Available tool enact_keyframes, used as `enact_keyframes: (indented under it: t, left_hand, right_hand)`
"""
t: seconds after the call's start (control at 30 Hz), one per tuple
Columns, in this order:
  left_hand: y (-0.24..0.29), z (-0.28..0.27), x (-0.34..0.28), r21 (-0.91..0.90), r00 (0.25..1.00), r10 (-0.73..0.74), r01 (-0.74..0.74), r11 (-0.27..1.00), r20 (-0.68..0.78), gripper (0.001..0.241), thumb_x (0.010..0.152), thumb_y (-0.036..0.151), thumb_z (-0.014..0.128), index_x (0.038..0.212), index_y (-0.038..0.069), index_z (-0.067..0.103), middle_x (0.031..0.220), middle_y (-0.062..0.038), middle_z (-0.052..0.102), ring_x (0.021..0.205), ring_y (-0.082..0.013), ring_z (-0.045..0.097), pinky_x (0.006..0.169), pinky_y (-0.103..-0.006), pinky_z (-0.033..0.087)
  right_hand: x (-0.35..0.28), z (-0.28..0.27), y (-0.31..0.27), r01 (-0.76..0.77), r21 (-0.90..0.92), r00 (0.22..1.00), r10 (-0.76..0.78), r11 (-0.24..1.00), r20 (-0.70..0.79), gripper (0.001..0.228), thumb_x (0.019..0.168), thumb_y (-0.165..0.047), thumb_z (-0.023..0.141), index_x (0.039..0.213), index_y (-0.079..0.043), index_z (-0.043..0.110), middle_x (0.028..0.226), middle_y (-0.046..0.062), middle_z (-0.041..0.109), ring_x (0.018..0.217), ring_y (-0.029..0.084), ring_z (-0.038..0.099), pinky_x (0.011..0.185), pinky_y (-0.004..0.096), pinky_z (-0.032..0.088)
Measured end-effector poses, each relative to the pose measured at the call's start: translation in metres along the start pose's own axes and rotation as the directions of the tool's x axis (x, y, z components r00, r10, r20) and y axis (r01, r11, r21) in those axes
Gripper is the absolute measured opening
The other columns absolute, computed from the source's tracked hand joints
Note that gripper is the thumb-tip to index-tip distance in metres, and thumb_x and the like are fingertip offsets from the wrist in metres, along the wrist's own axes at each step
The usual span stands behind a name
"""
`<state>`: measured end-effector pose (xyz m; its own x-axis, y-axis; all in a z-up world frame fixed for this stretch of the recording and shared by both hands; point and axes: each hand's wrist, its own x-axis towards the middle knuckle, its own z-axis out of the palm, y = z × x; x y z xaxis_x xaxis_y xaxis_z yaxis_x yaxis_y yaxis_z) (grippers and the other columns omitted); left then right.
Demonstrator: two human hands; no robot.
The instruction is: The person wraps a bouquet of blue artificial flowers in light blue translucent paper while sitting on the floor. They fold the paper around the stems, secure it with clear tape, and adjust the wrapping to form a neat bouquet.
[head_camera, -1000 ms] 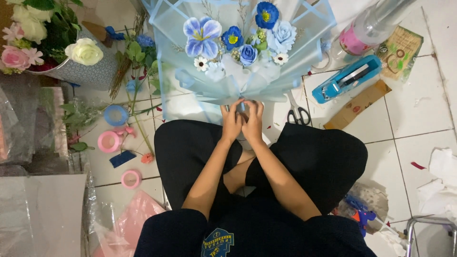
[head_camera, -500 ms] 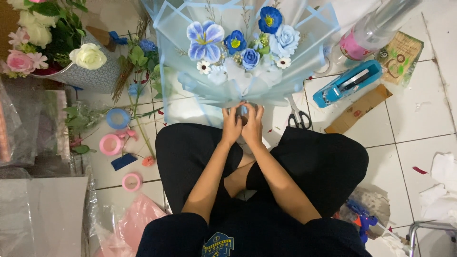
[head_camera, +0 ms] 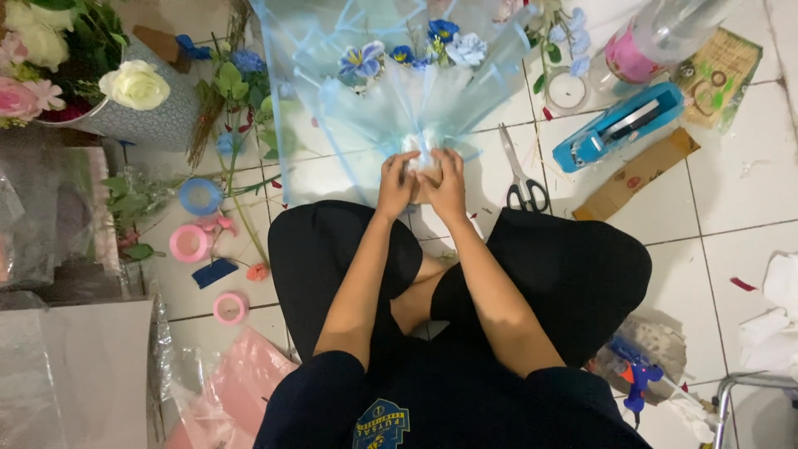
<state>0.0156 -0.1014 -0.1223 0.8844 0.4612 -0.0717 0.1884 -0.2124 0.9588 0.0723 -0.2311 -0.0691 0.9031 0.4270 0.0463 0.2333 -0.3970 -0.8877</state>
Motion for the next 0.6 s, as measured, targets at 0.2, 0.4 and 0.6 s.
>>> enact_keyframes:
  t: [0.2,0.4,0.6]
  left_hand:
    - [0.050,-0.009,-0.013,-0.155,0.993,-0.103,0.094,0.983,-0.049,0.042,0.108,0.012,0.052,0.146,0.028,0.055,0.146,-0.021,0.040,0.149,-0.0466,0.024,0.120,-0.0596,0.026]
    - [0.066,-0.009,-0.022,-0.027,0.986,-0.157,0.159,0.987,0.065,0.050,0.111,0.020,0.047,0.158,0.036,0.040,0.155,-0.034,0.034,0.152,-0.0513,0.018,0.121,-0.0649,0.024]
    - [0.068,-0.006,-0.024,-0.054,0.990,-0.140,0.142,0.988,0.034,0.049,0.112,0.020,0.047,0.159,0.032,0.038,0.157,-0.029,0.031,0.153,-0.0471,0.018,0.123,-0.0601,0.023]
  right_hand:
    - [-0.002,-0.006,-0.003,-0.093,0.039,0.996,0.092,0.995,0.014,0.050,0.096,-0.015,0.073,0.143,-0.016,0.054,0.146,0.017,0.036,0.140,0.048,0.042,0.110,0.062,0.042]
    - [-0.009,-0.007,-0.013,-0.086,-0.058,0.974,0.096,0.995,0.203,0.061,0.107,-0.022,0.058,0.162,-0.030,0.032,0.157,0.029,0.032,0.147,0.049,0.030,0.119,0.060,0.031]
    - [-0.007,-0.003,-0.008,-0.102,0.069,0.988,0.093,0.992,0.126,0.069,0.105,-0.019,0.062,0.163,-0.012,0.025,0.162,0.029,0.029,0.150,0.047,0.027,0.122,0.059,0.024]
